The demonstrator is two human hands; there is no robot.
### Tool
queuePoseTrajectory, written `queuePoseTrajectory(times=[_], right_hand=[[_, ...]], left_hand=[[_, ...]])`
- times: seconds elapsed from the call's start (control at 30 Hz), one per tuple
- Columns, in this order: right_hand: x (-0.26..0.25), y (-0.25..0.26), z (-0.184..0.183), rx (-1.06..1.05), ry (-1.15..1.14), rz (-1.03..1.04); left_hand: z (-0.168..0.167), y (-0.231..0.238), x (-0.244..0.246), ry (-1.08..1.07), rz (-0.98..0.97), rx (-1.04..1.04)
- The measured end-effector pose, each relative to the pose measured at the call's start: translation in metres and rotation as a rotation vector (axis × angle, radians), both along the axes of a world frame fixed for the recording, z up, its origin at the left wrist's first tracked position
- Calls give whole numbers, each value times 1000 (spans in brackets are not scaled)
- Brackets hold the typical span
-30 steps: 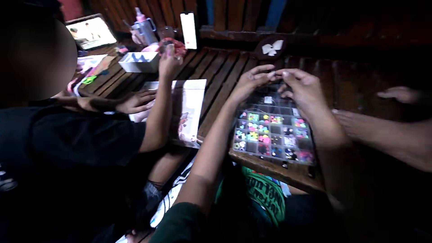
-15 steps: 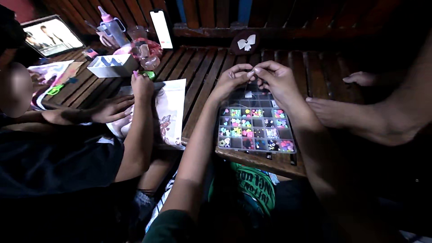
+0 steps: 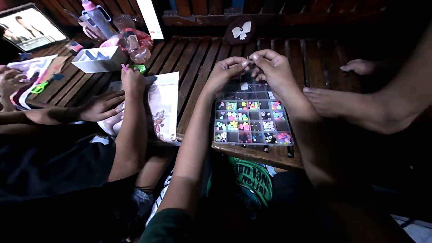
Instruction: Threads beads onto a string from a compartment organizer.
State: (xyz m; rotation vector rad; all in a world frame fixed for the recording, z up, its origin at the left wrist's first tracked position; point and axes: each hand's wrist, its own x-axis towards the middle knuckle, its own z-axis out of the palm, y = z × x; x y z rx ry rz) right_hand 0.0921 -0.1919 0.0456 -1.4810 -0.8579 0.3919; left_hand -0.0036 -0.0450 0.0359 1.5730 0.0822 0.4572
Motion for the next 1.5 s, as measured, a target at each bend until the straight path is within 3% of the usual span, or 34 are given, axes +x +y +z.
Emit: queuePoseTrajectory(times=[0.2,0.33,0.47,0.6,0.77,0.87,0.93,1.07,1.2,1.37,1.5], right_hand=[[-4,2,-1,-250,56,183],[3,-2,-2,-454,-361,120],[-3,-14,16,-701,-555,243],[32,-19,-17,-698,-755,382],[19,-16,-6,-823,-769,298],[16,-18,-4,-755,-855,276],[1,-18,9,-837,-784,290],[6,-22,-12,-811,-976,259],[-26,-15,25,-908,-736,377],[-29,-16,28,-952,-794,244],[-32,-13,28,-991,-786,321]], left_hand=[[-2,5,2,-37,86,-81],[-7,13,6,-71,231,-86],[-10,17,8,-42,353,-54],[-10,16,8,-28,354,-79],[-8,14,8,-9,343,-79],[-6,13,7,6,352,-74],[-5,13,6,20,337,-54],[-6,13,8,18,330,-59],[-3,10,5,31,325,-74],[-2,10,5,29,325,-76],[-2,10,5,34,324,-64]])
